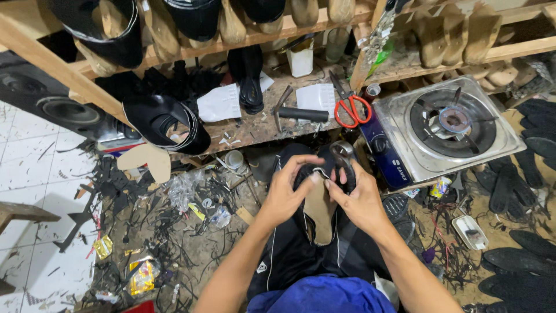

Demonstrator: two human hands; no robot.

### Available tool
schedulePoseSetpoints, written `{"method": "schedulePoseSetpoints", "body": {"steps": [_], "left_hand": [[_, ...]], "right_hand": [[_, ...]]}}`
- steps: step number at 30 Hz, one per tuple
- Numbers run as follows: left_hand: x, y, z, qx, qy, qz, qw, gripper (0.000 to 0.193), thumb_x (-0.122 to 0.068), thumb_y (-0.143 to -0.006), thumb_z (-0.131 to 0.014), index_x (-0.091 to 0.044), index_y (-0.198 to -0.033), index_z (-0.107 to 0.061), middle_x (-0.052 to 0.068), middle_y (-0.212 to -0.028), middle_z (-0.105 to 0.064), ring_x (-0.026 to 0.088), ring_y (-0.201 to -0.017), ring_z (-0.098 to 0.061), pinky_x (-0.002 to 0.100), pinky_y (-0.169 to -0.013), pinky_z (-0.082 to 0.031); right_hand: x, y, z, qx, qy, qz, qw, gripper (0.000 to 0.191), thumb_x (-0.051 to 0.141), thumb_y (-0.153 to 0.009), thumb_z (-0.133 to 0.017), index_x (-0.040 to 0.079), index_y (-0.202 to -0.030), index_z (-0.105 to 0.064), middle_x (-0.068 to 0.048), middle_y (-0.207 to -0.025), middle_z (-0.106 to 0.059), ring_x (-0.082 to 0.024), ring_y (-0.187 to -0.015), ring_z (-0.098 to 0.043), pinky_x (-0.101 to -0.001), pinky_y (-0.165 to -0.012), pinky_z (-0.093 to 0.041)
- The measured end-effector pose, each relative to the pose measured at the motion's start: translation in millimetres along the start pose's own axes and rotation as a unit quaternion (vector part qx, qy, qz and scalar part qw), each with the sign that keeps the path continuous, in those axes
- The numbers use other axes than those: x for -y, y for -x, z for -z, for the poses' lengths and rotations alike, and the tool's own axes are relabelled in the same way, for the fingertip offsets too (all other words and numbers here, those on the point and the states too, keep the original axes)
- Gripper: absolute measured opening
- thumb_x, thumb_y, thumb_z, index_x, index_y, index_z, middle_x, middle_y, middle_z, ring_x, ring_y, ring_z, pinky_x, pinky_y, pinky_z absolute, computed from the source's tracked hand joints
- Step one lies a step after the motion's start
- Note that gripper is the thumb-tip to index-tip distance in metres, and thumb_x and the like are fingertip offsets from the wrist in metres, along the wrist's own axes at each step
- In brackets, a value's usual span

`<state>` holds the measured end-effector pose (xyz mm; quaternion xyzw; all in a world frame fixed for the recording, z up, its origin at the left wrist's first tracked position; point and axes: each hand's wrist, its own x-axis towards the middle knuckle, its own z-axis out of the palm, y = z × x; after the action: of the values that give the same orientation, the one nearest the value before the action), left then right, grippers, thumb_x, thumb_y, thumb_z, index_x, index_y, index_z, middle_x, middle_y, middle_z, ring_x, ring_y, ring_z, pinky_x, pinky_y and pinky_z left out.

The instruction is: The person sits on the floor of a shoe workshop and shapes a black fabric shoe upper over a wooden last. They press and smooth the upper with a heated iron, tap and set the edges with a hammer, and turn the shoe to work different sides, finishing with the sole facing up.

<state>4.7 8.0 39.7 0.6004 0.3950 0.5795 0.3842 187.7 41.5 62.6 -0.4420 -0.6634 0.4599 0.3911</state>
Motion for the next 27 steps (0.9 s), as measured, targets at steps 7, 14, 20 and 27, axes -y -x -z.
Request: {"method": "schedulePoseSetpoints", "body": {"steps": [7, 14, 20, 27], "left_hand": [[-11.4, -6.3, -8.7, -0.047, -0.063, 0.106, 0.991, 0.040, -0.013, -0.089, -0.079, 0.000, -0.124, -0.065, 0.006, -0.104, -0.074, 0.010, -0.098, -0.066, 0.028, -0.092, -0.055], [-26.3, -49.6, -10.8, -0.124, -0.097, -0.018, 0.987, 0.045, -0.006, -0.089, -0.077, -0.002, -0.132, -0.063, 0.011, -0.122, -0.074, 0.014, -0.113, -0.068, 0.030, -0.103, -0.052], [-21.4, -54.2, -20.8, -0.098, -0.134, -0.041, 0.985, 0.047, 0.000, -0.087, -0.073, -0.002, -0.133, -0.063, 0.015, -0.127, -0.073, 0.024, -0.122, -0.071, 0.033, -0.107, -0.051], [-34.5, -50.0, -18.0, -0.044, -0.134, -0.054, 0.988, 0.046, -0.007, -0.093, -0.065, 0.000, -0.138, -0.056, 0.018, -0.130, -0.069, 0.030, -0.125, -0.066, 0.036, -0.108, -0.048]], "right_hand": [[10.6, -3.9, 33.3, 0.086, -0.206, -0.091, 0.971, 0.025, 0.003, -0.092, -0.069, 0.009, -0.089, -0.044, -0.005, -0.086, -0.060, -0.014, -0.069, -0.061, -0.0296, -0.058, -0.053], [42.7, -18.5, 74.5, 0.256, -0.166, -0.074, 0.949, 0.003, 0.002, -0.095, -0.058, 0.004, -0.097, -0.055, -0.011, -0.111, -0.068, -0.019, -0.097, -0.069, -0.0326, -0.086, -0.056], [39.6, -27.5, 68.4, 0.257, 0.203, 0.000, 0.945, 0.031, 0.004, -0.088, -0.063, 0.004, -0.119, -0.064, -0.006, -0.102, -0.069, -0.016, -0.099, -0.067, -0.0291, -0.092, -0.049], [40.3, -35.8, 70.2, 0.259, 0.018, -0.177, 0.949, 0.035, 0.005, -0.088, -0.065, 0.000, -0.122, -0.071, -0.006, -0.092, -0.057, -0.020, -0.090, -0.053, -0.0343, -0.081, -0.045]]}}
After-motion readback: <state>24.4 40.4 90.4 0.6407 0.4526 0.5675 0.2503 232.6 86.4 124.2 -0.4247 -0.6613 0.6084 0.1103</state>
